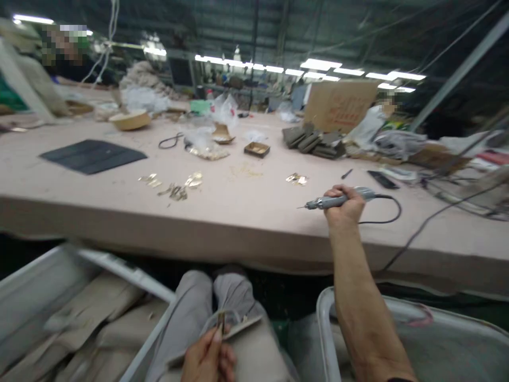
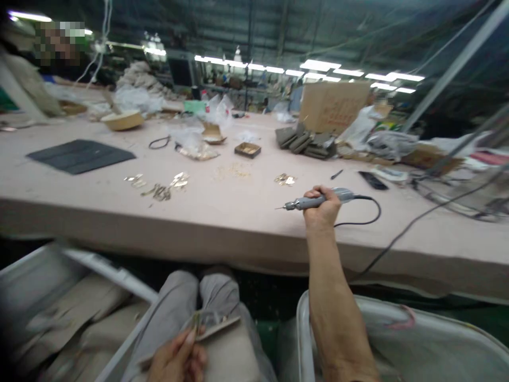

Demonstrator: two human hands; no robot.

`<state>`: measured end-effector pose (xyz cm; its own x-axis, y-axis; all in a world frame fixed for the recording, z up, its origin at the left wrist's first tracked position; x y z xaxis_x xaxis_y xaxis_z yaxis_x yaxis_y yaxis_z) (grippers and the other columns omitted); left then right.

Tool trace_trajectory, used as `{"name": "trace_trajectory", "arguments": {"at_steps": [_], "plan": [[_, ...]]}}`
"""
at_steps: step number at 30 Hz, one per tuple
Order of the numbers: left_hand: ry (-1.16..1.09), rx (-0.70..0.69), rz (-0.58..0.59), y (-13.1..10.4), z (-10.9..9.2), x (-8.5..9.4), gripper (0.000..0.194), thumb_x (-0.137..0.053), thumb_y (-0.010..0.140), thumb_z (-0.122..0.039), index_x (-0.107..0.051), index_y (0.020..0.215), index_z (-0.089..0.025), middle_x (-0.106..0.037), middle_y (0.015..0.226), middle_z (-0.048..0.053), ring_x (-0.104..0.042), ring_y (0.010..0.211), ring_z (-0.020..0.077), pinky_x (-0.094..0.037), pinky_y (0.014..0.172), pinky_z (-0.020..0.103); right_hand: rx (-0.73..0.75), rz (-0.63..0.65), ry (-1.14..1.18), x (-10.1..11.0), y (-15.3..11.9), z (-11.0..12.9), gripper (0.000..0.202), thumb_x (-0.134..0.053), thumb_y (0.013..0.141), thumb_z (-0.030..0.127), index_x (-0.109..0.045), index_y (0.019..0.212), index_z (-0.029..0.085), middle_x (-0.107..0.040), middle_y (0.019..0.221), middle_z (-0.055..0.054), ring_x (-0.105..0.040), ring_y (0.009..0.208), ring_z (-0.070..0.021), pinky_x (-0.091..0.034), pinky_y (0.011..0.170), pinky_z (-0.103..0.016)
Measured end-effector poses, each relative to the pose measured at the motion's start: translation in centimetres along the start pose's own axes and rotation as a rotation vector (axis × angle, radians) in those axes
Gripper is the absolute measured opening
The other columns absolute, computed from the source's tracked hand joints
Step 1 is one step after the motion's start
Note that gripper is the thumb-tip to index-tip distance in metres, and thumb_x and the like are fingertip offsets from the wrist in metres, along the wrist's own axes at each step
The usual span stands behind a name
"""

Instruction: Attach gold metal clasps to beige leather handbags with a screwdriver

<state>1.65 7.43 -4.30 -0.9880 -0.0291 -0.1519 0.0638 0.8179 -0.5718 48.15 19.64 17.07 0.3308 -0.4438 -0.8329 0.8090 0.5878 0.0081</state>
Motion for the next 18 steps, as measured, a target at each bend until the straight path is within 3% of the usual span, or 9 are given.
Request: {"name": "trace_trajectory", "arguments": {"at_steps": [1, 2, 4, 10, 13, 18], "plan": [[0.002, 0.014, 0.013, 0.1, 0.4, 0.0, 0.064, -0.079, 0.069, -0.066, -0.069, 0.101, -0.012, -0.065, 0.055, 0.0, -0.055, 0.036, 0.0143, -0.034, 0.03, 0.02, -0.028, 0.053, 0.016, -0.1, -2.3, -0.6, 0.016, -0.058, 0.074, 0.008, -0.044, 0.073, 0.018, -0.048, 0.069, 0.005, -0.044, 0.049, -0.0038, -0.043, 0.045, -0.013], [0.023, 0.007, 0.075, 0.1, 0.7, -0.3, 0.065, -0.076, 0.072, -0.067, -0.068, 0.105, -0.012, -0.067, 0.058, 0.001, -0.057, 0.039, 0.0147, -0.036, 0.031, 0.02, -0.055, 0.098, 0.029, -0.1, -4.7, -1.4, 0.014, -0.056, 0.074, 0.009, -0.045, 0.073, 0.018, -0.047, 0.069, 0.004, -0.043, 0.05, -0.0041, -0.043, 0.045, -0.014], [0.035, -0.022, 0.081, 0.4, 0.8, 0.2, 0.057, -0.068, 0.08, -0.062, -0.067, 0.106, -0.012, -0.067, 0.061, 0.0, -0.058, 0.041, 0.0127, -0.038, 0.031, 0.018, -0.124, 0.15, 0.017, 0.1, -9.3, -3.2, 0.011, -0.054, 0.075, 0.01, -0.047, 0.071, 0.017, -0.047, 0.069, 0.003, -0.043, 0.05, -0.0047, -0.042, 0.045, -0.016], [-0.019, -0.005, 0.065, 0.2, 0.9, 0.9, 0.035, -0.06, 0.091, -0.048, -0.063, 0.091, -0.013, -0.067, 0.06, 0.002, -0.058, 0.039, 0.0127, -0.043, 0.031, 0.02, -0.267, 0.158, -0.155, 1.9, -22.3, -9.2, 0.017, -0.068, 0.068, 0.011, -0.054, 0.077, 0.016, -0.052, 0.074, 0.001, -0.043, 0.055, -0.0057, -0.044, 0.05, -0.018], [-0.068, 0.014, 0.08, 0.1, 1.0, 0.8, 0.026, -0.055, 0.094, -0.037, -0.062, 0.087, -0.013, -0.069, 0.061, 0.005, -0.06, 0.039, 0.0135, -0.046, 0.033, 0.021, -0.275, 0.156, -0.238, 2.5, -26.3, -11.3, 0.024, -0.074, 0.065, 0.014, -0.056, 0.081, 0.017, -0.053, 0.073, 0.002, -0.043, 0.057, -0.0075, -0.044, 0.051, -0.019], [-0.114, 0.017, 0.095, 0.1, 0.8, 0.8, 0.022, -0.056, 0.094, -0.031, -0.061, 0.084, -0.012, -0.069, 0.062, 0.006, -0.061, 0.039, 0.014, -0.049, 0.034, 0.022, -0.159, 0.215, -0.383, 2.3, -29.7, -12.3, 0.022, -0.078, 0.071, 0.018, -0.059, 0.082, 0.018, -0.053, 0.068, 0.003, -0.047, 0.056, -0.0102, -0.044, 0.052, -0.023]]}}
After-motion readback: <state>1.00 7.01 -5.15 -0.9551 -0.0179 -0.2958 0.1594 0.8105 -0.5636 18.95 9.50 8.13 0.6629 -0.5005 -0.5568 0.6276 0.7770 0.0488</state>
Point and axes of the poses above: each hand's wrist, its own y-axis towards the middle knuckle, its own x-axis out of the back of the hand, z = x × y, the point moved 8 cm from there along y, towards the middle knuckle
